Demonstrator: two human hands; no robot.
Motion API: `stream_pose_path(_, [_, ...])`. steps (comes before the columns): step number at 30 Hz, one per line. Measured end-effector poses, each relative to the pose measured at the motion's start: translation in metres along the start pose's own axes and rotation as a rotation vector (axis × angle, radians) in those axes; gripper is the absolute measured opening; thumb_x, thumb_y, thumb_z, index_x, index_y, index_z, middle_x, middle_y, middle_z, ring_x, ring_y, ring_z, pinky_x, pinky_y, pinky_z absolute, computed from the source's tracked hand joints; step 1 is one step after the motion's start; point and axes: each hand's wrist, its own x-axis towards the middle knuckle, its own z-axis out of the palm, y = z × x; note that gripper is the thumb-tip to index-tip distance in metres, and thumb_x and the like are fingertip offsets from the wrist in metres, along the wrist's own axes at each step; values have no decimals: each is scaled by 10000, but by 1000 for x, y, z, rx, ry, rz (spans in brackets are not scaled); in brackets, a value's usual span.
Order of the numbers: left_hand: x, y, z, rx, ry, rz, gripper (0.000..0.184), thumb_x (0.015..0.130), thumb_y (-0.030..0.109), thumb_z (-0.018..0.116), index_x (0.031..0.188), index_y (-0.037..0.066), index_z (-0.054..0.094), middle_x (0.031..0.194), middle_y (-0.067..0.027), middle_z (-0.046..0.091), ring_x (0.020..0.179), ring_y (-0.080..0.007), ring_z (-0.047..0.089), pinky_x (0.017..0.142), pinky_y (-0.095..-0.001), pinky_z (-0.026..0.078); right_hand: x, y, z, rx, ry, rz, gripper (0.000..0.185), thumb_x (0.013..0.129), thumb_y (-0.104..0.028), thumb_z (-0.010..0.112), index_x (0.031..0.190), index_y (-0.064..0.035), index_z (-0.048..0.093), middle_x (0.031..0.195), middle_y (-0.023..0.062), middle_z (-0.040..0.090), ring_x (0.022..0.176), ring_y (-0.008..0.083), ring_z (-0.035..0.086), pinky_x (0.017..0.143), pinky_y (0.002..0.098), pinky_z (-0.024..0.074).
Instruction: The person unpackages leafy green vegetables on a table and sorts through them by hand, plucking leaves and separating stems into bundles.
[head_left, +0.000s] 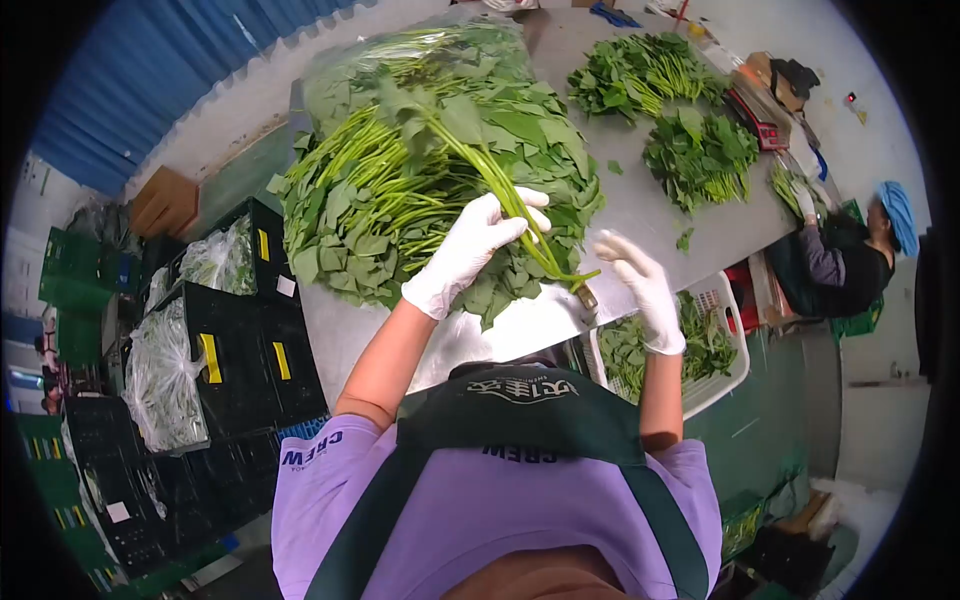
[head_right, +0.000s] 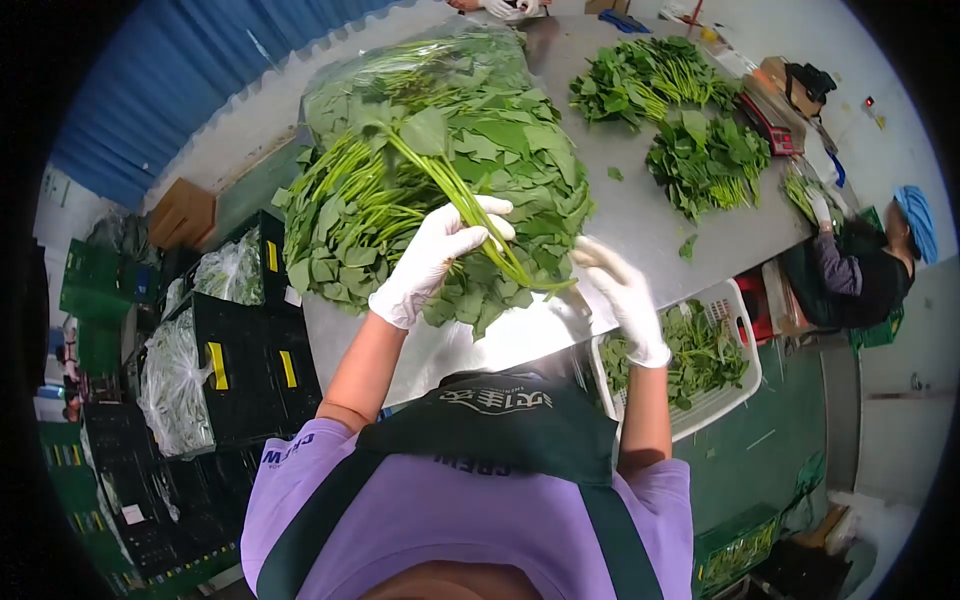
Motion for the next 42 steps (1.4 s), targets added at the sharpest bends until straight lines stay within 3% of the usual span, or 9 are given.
stream_pose_path(5, [-4,-9,16,-27,-67,-31,410,857,185,563,1221,8,502,1064,-81,604,969,-144,565,886,-289,441,16,-17,49,245,-458,96,252,848,-95,569,1062,26,623,902,64,663,823,111,588,768,244,469])
stream_pose_path(17, [-8,-62,33,415,515,256,161,768,34,628,924,-7,641,819,-70,552,760,-157,548,701,-263,442,-3,15,86,371,193,65,131,848,-56,594,956,10,626,850,41,651,677,67,563,596,191,428])
stream_pose_path(26, [-7,-66,51,-202,473,70,205,872,45,546,1052,-47,587,892,-114,663,795,-137,626,736,-237,493,-18,-18,62,-55,138,-80,105,788,-12,609,852,52,662,824,94,626,728,134,587,668,243,459])
stream_pose_path(32, [-18,-50,55,-196,577,229,213,857,29,574,1052,-53,591,888,-108,658,806,-137,625,757,-236,480,-23,-8,39,84,467,-114,129,822,5,566,883,65,663,908,110,665,817,144,599,804,272,459])
stream_pose_path(35, [-41,-8,-6,30,815,362,174,871,20,542,1020,-55,592,875,-85,647,791,-139,610,769,-255,478,-11,65,-34,960,568,-229,132,858,-160,618,917,-42,605,1009,98,624,947,213,590,901,332,463])
stream_pose_path(36, [-53,4,-18,-92,856,452,211,876,29,538,1061,-59,585,887,-85,645,798,-143,604,786,-262,468,-3,74,-54,1183,772,-154,447,822,-304,649,1142,-11,541,1167,147,572,952,222,586,896,340,466])
stream_pose_path(38, [-81,18,-41,-10,1030,462,284,862,29,580,1136,-42,569,876,-52,642,785,-108,591,755,-221,457,5,76,-78,1661,289,-89,832,763,-445,644,1372,0,294,1312,187,465,950,232,587,867,354,485])
stream_pose_path(39, [-91,18,-49,-31,1046,486,300,877,49,564,1161,-46,548,883,-48,627,807,-108,580,777,-224,444,18,71,-67,1613,179,-117,1030,737,-506,633,1436,-9,63,1397,210,356,933,225,590,827,362,504])
stream_pose_path(42, [-123,-2,-76,-160,957,535,353,925,115,495,1228,-64,478,885,-38,569,838,-105,539,824,-237,403,64,22,11,873,121,34,662,902,-388,541,1374,18,316,1327,172,455,919,177,581,818,280,467])
